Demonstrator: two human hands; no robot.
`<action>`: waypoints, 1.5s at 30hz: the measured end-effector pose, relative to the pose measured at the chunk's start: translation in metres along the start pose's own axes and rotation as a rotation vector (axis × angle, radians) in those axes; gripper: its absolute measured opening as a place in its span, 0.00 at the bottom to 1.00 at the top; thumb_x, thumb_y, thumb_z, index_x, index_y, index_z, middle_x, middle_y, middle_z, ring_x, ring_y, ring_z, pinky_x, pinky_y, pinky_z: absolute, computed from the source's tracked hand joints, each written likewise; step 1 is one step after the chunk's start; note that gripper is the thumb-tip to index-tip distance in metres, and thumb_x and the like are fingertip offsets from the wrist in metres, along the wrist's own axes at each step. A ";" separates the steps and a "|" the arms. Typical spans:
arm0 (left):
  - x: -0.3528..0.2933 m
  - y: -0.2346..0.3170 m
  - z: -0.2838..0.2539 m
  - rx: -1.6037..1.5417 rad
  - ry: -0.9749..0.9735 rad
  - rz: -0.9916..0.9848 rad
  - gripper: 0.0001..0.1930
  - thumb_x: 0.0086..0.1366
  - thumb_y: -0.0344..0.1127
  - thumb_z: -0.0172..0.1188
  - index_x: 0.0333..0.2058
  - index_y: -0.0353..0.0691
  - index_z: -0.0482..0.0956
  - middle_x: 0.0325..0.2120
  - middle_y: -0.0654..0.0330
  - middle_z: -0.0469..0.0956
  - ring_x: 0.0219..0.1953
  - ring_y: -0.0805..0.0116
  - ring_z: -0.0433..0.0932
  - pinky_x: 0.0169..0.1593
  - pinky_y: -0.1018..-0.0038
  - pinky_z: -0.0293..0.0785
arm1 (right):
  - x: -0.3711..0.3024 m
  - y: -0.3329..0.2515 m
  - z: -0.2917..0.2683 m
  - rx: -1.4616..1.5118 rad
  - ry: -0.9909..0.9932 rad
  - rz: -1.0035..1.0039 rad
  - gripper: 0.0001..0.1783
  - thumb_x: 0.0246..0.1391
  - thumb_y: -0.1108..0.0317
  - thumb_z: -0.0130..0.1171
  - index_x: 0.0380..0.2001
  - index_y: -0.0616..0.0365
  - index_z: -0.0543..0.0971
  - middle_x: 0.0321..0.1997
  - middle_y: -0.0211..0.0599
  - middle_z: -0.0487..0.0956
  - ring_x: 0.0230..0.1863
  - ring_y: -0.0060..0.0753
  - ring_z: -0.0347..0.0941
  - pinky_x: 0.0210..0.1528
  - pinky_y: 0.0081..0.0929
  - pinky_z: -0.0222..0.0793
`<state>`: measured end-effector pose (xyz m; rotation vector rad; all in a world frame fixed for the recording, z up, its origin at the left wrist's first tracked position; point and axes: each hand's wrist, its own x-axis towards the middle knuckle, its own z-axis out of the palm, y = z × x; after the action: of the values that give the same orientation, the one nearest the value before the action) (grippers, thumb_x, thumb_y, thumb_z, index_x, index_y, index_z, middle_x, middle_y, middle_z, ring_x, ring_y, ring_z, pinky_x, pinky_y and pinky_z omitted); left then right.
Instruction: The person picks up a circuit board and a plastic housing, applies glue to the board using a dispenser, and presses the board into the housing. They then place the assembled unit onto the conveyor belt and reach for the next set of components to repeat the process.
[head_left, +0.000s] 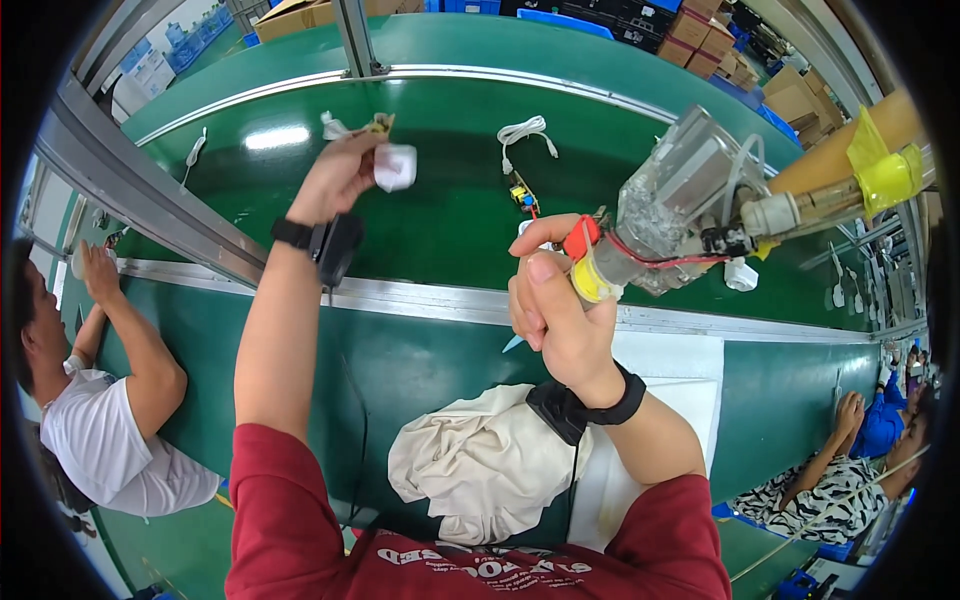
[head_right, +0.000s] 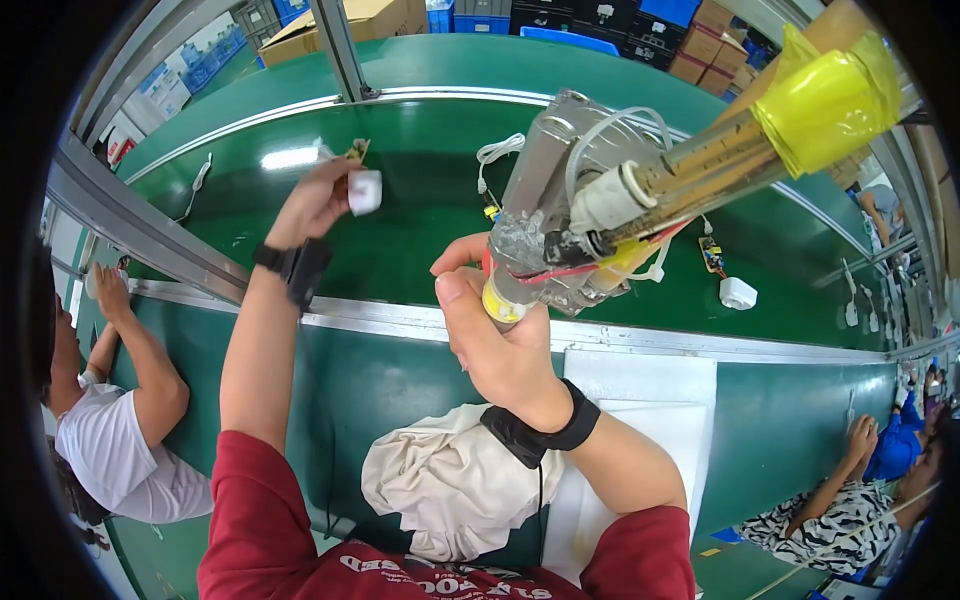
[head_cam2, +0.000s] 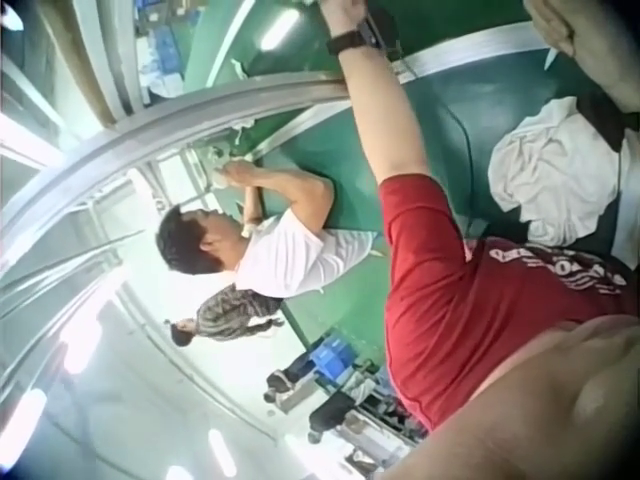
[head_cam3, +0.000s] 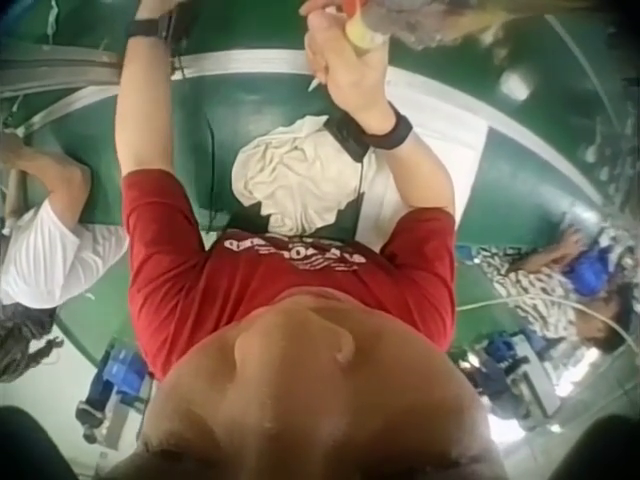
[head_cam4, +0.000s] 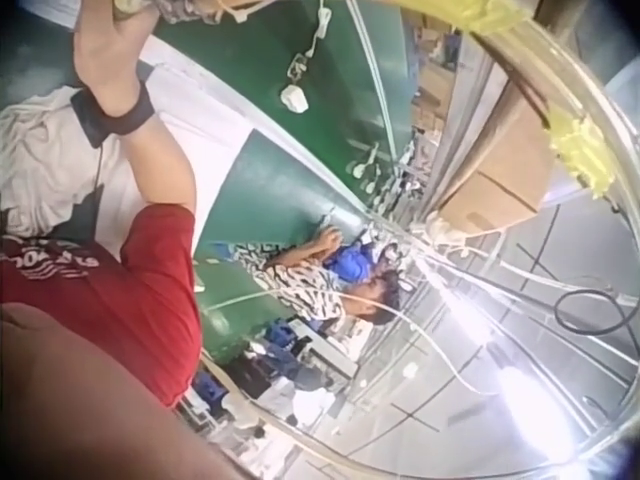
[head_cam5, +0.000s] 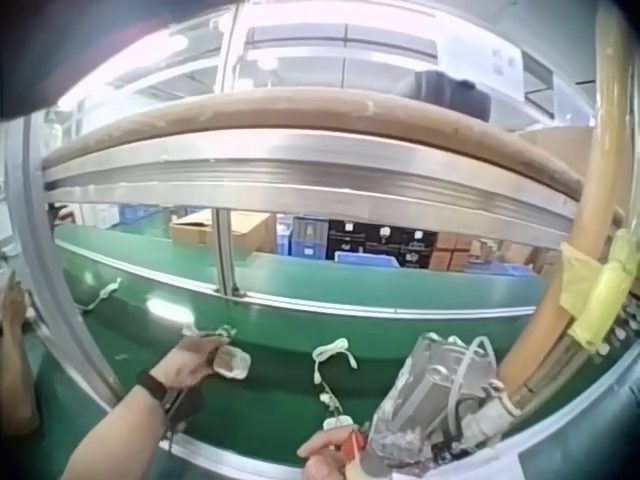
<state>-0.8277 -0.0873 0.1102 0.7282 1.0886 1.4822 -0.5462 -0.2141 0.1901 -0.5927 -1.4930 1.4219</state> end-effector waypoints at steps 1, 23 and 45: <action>-0.018 0.003 0.003 0.002 -0.006 -0.002 0.08 0.65 0.35 0.55 0.36 0.37 0.76 0.24 0.63 0.77 0.24 0.77 0.76 0.26 0.81 0.72 | 0.000 -0.001 0.001 0.001 0.006 0.003 0.10 0.63 0.66 0.44 0.42 0.61 0.65 0.13 0.25 0.60 0.10 0.14 0.51 0.13 0.17 0.49; -0.158 -0.050 0.058 0.001 -0.637 -0.515 0.19 0.70 0.35 0.50 0.57 0.35 0.63 0.50 0.55 0.73 0.49 0.68 0.76 0.46 0.75 0.77 | 0.011 -0.006 -0.003 -0.035 0.058 -0.030 0.14 0.64 0.61 0.44 0.43 0.62 0.65 0.13 0.26 0.60 0.09 0.15 0.51 0.11 0.17 0.48; -0.138 -0.077 0.045 0.056 -0.931 -0.455 0.19 0.60 0.22 0.60 0.50 0.37 0.68 0.42 0.59 0.77 0.42 0.77 0.75 0.43 0.81 0.72 | 0.020 0.023 -0.012 -0.037 -0.032 -0.034 0.16 0.63 0.54 0.46 0.39 0.55 0.62 0.12 0.27 0.59 0.07 0.17 0.51 0.10 0.18 0.47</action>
<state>-0.7280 -0.2131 0.0740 0.9837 0.5099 0.5876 -0.5497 -0.1868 0.1728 -0.5665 -1.5508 1.3859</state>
